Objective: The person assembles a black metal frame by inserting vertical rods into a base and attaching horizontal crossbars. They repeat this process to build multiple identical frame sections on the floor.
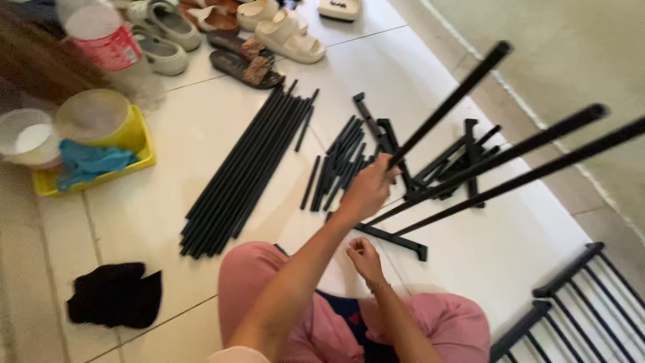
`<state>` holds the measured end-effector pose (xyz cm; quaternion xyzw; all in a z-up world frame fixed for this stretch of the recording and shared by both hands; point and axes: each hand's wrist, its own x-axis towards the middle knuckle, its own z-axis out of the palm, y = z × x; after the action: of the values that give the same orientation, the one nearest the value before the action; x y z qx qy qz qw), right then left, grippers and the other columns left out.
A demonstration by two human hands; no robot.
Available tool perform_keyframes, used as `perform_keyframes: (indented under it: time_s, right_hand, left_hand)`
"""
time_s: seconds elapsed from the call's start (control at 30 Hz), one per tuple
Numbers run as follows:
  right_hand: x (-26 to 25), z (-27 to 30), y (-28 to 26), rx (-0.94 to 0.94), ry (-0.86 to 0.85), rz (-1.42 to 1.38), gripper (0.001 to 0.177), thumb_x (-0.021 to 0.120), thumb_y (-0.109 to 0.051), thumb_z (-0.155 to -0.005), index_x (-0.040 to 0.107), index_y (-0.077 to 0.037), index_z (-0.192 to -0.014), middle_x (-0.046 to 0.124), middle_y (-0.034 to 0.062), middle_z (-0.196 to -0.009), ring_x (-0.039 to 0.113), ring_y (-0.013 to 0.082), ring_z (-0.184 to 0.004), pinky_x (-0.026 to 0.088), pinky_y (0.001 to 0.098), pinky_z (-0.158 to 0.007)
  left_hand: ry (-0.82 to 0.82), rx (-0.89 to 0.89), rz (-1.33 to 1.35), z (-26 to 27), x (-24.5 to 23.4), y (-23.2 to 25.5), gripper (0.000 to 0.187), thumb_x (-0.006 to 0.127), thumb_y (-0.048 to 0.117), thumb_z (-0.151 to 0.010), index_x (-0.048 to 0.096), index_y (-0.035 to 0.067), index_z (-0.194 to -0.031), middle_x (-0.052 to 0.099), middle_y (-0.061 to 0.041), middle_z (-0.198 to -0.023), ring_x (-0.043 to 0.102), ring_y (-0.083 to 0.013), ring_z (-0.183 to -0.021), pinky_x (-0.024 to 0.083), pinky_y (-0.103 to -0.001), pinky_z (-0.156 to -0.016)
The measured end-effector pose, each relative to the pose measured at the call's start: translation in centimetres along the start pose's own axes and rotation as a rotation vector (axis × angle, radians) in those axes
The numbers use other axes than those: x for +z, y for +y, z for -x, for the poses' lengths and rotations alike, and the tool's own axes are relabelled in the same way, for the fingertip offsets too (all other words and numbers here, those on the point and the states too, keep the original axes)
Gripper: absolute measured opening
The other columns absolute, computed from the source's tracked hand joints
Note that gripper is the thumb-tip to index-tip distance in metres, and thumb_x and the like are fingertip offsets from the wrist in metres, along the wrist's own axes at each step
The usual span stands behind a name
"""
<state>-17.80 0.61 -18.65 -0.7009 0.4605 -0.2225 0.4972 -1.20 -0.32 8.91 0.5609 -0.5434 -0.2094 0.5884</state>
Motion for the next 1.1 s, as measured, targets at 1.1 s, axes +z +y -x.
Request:
perform_keyframes:
  time_s: [1.1]
  right_hand:
    - [22.7, -10.0, -13.0, 0.185, -0.150, 0.225, 0.042, 0.066, -0.013, -0.091, 0.037, -0.005, -0.122, 0.066, 0.0177, -0.085, 0.070, 0.0264, -0.068, 0.054, 0.0361, -0.060]
  left_hand:
    - [-0.290, -0.215, 0.082, 3.5, -3.5, -6.6, 0.031, 0.049, 0.002, -0.091, 0.052, 0.000, -0.122, 0.071, -0.021, -0.118, 0.069, -0.0398, -0.106, 0.055, -0.045, -0.085]
